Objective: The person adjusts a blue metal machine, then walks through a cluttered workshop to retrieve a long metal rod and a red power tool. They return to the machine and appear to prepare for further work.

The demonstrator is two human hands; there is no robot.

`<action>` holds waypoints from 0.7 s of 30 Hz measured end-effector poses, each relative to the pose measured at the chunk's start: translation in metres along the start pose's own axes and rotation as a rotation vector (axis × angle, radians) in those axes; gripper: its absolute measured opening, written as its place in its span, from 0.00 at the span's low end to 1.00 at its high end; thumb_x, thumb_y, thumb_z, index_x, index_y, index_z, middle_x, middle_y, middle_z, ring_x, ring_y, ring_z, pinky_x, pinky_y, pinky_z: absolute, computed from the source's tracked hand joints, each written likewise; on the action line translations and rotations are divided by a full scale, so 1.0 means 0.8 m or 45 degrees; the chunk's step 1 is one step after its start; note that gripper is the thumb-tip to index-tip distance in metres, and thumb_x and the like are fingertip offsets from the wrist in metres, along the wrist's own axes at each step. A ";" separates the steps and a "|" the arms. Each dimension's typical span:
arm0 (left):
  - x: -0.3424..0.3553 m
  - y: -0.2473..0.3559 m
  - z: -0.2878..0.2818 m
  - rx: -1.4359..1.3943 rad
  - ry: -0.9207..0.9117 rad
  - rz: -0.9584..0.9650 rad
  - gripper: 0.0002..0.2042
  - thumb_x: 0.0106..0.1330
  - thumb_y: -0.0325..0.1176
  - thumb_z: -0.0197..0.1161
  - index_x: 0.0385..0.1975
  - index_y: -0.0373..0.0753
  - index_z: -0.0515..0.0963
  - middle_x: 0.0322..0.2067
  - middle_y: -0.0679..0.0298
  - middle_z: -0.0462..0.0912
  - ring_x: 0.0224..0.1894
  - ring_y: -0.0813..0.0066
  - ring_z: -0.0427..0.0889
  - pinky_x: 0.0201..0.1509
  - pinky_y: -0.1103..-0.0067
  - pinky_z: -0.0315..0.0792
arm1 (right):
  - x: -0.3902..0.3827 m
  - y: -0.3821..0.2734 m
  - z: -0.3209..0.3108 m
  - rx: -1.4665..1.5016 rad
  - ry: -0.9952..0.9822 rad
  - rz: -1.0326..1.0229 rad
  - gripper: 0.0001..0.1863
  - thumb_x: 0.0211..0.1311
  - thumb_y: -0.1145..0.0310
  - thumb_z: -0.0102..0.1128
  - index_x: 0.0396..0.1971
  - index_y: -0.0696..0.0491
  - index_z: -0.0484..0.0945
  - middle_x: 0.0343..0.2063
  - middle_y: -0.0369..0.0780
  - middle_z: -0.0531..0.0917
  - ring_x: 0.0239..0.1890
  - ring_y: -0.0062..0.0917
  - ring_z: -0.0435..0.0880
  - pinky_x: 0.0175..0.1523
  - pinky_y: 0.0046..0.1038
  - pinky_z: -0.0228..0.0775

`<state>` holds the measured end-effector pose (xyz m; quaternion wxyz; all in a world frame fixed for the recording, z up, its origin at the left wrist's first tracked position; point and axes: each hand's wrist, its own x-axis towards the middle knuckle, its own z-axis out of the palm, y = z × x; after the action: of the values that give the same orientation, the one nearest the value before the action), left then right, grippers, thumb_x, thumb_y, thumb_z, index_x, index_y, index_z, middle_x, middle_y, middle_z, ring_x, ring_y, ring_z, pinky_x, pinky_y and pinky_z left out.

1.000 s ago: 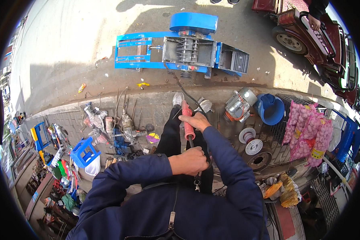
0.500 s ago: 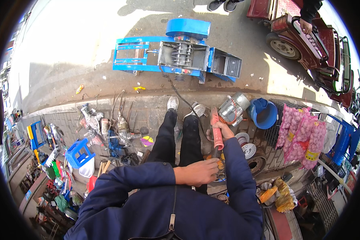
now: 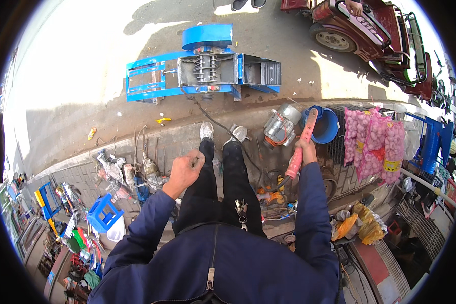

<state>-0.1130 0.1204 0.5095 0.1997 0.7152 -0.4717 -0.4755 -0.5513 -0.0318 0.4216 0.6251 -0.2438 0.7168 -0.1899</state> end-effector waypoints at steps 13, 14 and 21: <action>-0.001 0.084 0.066 -0.309 -0.973 -0.009 0.21 0.74 0.39 0.64 0.58 0.30 0.75 0.45 0.52 0.87 0.46 0.66 0.87 0.54 0.71 0.79 | -0.154 0.055 0.073 0.489 -0.128 0.020 0.31 0.56 0.70 0.62 0.61 0.63 0.70 0.43 0.45 0.85 0.37 0.28 0.87 0.40 0.29 0.81; -0.004 0.091 0.070 -0.310 -1.091 -0.135 0.20 0.75 0.38 0.64 0.58 0.30 0.76 0.45 0.54 0.87 0.47 0.67 0.86 0.54 0.71 0.79 | -0.174 0.062 0.070 0.535 -0.046 0.030 0.32 0.56 0.70 0.62 0.62 0.63 0.69 0.43 0.45 0.85 0.37 0.28 0.87 0.40 0.29 0.81; -0.055 0.152 0.131 -0.625 -1.670 -0.258 0.21 0.73 0.34 0.64 0.61 0.31 0.72 0.56 0.55 0.82 0.60 0.68 0.80 0.66 0.74 0.71 | -0.276 0.081 0.086 0.915 0.428 -0.188 0.30 0.58 0.71 0.62 0.62 0.58 0.70 0.45 0.41 0.81 0.45 0.25 0.84 0.46 0.27 0.77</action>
<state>-0.2673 0.1174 0.5715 -0.0153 0.2560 -0.3049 -0.9172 -0.4682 0.1527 0.5514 0.5291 -0.0260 0.6776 -0.5101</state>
